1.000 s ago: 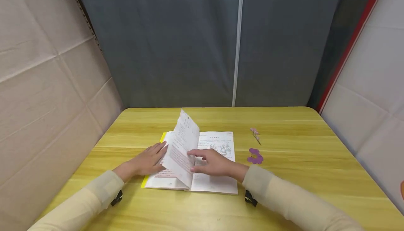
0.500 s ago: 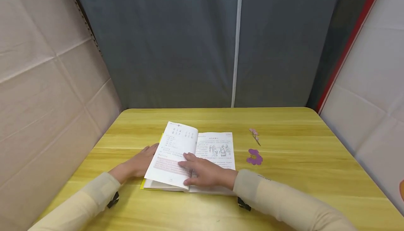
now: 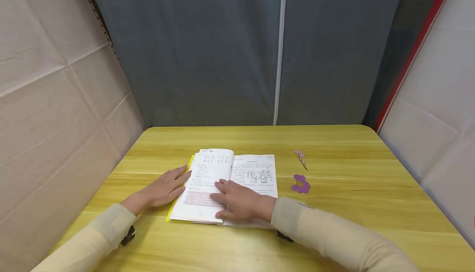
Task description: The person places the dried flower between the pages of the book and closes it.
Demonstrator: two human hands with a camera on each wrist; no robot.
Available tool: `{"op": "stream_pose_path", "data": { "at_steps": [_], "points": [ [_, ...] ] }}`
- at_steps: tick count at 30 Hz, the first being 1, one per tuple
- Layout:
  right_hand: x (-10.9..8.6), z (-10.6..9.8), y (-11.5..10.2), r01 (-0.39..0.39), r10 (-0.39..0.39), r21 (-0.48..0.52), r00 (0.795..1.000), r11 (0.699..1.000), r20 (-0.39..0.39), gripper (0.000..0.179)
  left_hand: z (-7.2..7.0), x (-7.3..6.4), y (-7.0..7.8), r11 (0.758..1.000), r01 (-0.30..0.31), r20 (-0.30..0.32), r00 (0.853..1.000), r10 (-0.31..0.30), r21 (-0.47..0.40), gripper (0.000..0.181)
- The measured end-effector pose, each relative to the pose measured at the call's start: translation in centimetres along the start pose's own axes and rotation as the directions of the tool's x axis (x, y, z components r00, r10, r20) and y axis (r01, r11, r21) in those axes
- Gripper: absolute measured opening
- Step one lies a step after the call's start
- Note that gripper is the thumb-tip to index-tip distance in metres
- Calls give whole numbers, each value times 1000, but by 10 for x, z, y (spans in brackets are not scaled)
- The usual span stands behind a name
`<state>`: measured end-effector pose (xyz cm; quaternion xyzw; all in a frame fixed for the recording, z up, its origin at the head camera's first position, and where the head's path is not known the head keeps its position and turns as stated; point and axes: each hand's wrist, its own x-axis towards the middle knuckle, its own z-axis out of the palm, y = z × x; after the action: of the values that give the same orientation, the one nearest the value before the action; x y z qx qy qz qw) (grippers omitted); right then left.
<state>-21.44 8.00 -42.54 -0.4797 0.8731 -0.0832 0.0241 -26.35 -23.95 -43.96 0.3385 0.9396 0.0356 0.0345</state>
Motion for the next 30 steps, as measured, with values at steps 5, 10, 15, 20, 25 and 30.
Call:
{"op": "stream_pose_path", "data": {
  "at_steps": [5, 10, 15, 20, 25, 30],
  "points": [
    [2, -2, 1, 34, -32, -95, 999, 995, 23, 61, -3, -1, 0, 1000, -3, -23, 1000, 3, 10, 59],
    [4, -2, 2, 67, -61, -145, 997, 987, 42, 62, -8, 2, 4, 999, 2, -81, 997, 3, 53, 58],
    [6, -3, 4, 110, -101, -190, 993, 976, 55, 61, -12, 10, 8, 997, -11, -131, 991, 21, 80, 62],
    [9, -5, 4, 143, -137, -233, 990, 962, 42, 59, -18, 19, 17, 999, -12, -65, 998, 15, 50, 70],
    [10, -6, 5, 150, -149, -226, 989, 962, 23, 58, -16, 25, 23, 998, 23, 21, 999, -24, 54, 77],
    [11, -5, 5, 160, -162, -225, 987, 961, 10, 56, -8, 28, 27, 995, 63, 85, 994, -70, 81, 85]
  ]
}}
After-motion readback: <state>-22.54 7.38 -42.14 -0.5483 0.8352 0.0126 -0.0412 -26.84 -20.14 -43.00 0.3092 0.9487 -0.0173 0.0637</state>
